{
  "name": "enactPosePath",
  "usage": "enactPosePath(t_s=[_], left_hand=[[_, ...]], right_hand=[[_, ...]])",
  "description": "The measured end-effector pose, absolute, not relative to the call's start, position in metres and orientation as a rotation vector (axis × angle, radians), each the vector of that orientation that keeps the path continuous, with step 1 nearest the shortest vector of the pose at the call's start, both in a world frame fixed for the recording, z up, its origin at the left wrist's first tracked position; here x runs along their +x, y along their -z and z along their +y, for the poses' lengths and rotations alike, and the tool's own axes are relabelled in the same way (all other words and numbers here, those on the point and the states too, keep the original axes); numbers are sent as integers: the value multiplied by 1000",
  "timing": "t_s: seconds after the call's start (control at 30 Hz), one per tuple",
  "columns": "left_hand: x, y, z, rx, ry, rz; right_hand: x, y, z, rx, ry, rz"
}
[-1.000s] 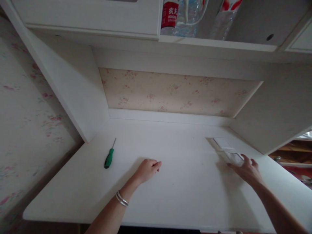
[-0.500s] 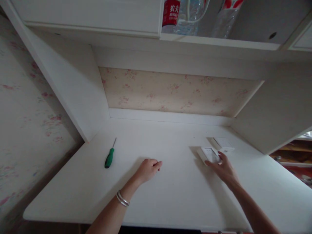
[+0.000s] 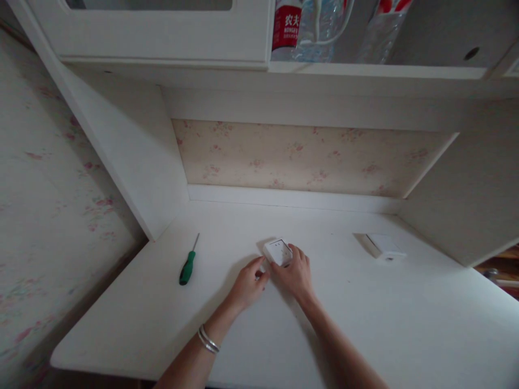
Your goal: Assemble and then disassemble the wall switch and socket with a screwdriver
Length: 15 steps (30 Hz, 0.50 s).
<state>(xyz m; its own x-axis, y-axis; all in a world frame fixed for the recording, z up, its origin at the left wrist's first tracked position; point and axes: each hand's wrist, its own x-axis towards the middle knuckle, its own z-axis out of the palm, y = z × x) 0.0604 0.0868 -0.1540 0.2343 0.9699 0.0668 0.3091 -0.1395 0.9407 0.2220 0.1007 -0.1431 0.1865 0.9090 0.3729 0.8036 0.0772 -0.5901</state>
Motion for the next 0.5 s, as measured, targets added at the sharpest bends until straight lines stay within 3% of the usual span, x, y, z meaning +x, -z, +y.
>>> enactPosePath(t_s=[0.5], left_hand=[[61, 143, 88, 1604, -1015, 1093]], right_hand=[[217, 151, 77, -1521, -335, -1657]])
